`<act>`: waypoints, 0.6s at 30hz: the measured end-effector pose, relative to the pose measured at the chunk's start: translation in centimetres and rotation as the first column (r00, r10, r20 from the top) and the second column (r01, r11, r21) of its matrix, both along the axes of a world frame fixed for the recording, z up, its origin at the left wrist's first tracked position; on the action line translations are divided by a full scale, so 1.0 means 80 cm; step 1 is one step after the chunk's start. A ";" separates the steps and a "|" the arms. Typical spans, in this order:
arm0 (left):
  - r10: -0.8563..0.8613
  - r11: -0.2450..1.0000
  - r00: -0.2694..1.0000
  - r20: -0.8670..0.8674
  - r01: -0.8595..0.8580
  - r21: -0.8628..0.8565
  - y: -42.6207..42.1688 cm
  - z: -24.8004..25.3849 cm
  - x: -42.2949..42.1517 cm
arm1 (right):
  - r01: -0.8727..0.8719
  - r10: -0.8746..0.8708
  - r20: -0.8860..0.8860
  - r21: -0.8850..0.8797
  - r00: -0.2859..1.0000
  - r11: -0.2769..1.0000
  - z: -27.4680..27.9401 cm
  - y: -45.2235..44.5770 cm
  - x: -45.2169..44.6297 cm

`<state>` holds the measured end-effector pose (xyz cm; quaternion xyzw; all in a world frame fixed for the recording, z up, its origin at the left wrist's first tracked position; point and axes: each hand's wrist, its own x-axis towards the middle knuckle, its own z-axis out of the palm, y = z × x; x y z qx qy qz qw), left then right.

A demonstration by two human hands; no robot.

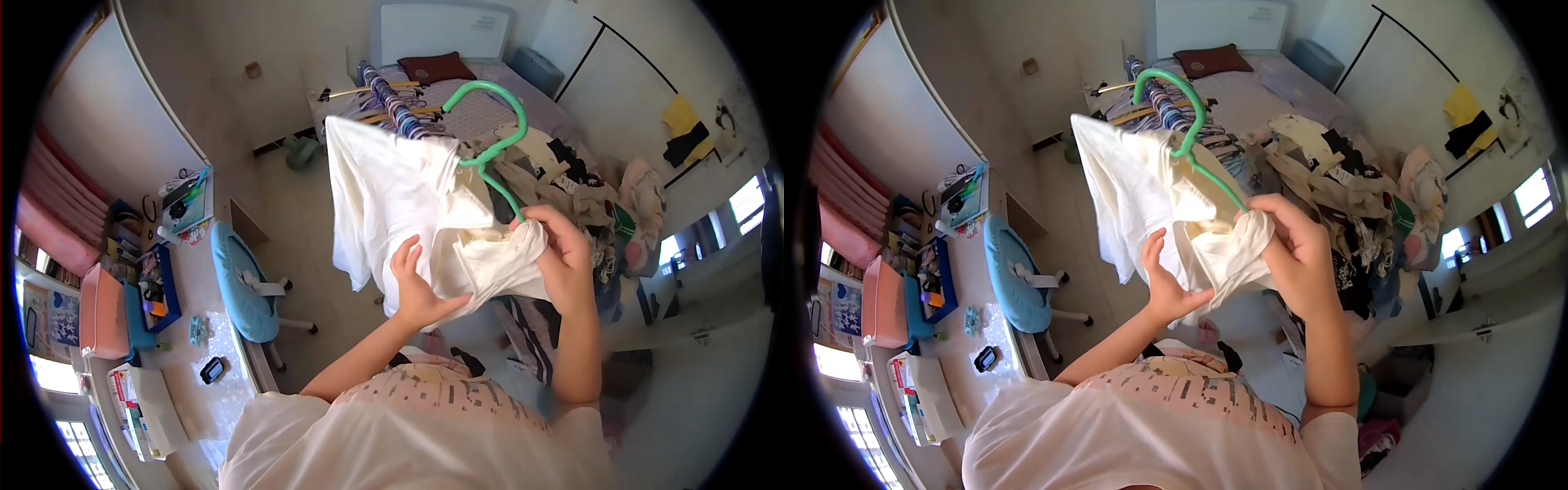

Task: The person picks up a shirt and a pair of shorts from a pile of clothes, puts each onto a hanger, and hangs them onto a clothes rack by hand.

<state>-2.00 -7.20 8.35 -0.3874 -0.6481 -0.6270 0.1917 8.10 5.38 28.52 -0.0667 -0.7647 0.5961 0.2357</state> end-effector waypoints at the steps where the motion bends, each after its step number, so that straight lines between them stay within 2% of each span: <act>1: 0.010 0.998 0.997 -0.076 -0.005 0.067 0.006 -0.005 0.005 | 0.004 -0.004 0.015 -0.001 1.000 1.000 0.000 -0.006 0.001; 2: -0.069 0.986 0.997 -0.041 0.074 0.146 0.016 -0.009 0.010 | 0.022 -0.021 0.034 -0.009 0.999 1.000 0.000 -0.011 0.002; 3: -0.071 0.986 0.997 -0.030 0.075 0.147 0.021 -0.010 0.010 | 0.039 -0.038 0.050 -0.016 0.998 0.999 -0.001 -0.014 0.002; 4: -0.141 0.956 0.989 -0.043 0.148 0.255 0.026 -0.010 0.009 | 0.041 -0.040 0.060 -0.015 0.997 0.999 -0.001 -0.014 0.001; 6: -0.291 0.812 0.952 -0.098 0.299 0.501 0.040 0.003 0.003 | 0.106 -0.110 0.087 0.048 0.990 0.993 -0.001 -0.008 0.000; 7: -0.289 0.812 0.953 -0.091 0.294 0.505 0.037 0.016 0.003 | 0.104 -0.108 0.094 0.051 0.990 0.993 -0.002 -0.006 0.001; 8: -0.222 0.923 0.974 -0.032 0.221 0.313 0.032 0.030 0.005 | 0.095 -0.102 0.116 0.061 0.988 0.994 -0.003 -0.003 0.002; 9: -0.144 0.985 0.990 0.011 0.142 0.101 0.027 0.048 0.007 | 0.085 -0.094 0.138 0.070 0.986 0.994 -0.005 -0.002 0.004; 10: 0.019 1.000 0.999 0.031 -0.020 0.006 0.025 0.074 0.012 | 0.052 -0.068 0.161 0.101 0.985 0.994 -0.005 -0.002 0.005; 11: 0.025 1.000 0.999 0.034 -0.025 0.006 0.027 0.065 0.005 | 0.046 -0.063 0.165 0.101 0.984 0.994 -0.008 -0.003 0.004; 13: -0.208 0.974 0.960 0.190 0.185 0.131 0.030 0.036 -0.016 | 0.040 -0.055 0.183 0.088 0.981 0.995 -0.014 -0.006 0.001; 15: -0.187 0.981 0.962 0.200 0.172 0.090 0.016 0.014 -0.035 | 0.022 -0.005 0.132 -0.135 0.991 0.991 -0.029 -0.006 -0.001; 16: -0.168 0.985 0.947 0.274 0.150 0.084 0.005 0.002 -0.039 | 0.016 0.002 0.134 -0.134 0.991 0.991 -0.040 -0.008 -0.003; 18: -0.150 0.967 0.943 0.297 0.078 0.241 -0.008 -0.024 -0.037 | 0.010 0.010 0.137 -0.145 0.990 0.989 -0.063 -0.013 -0.011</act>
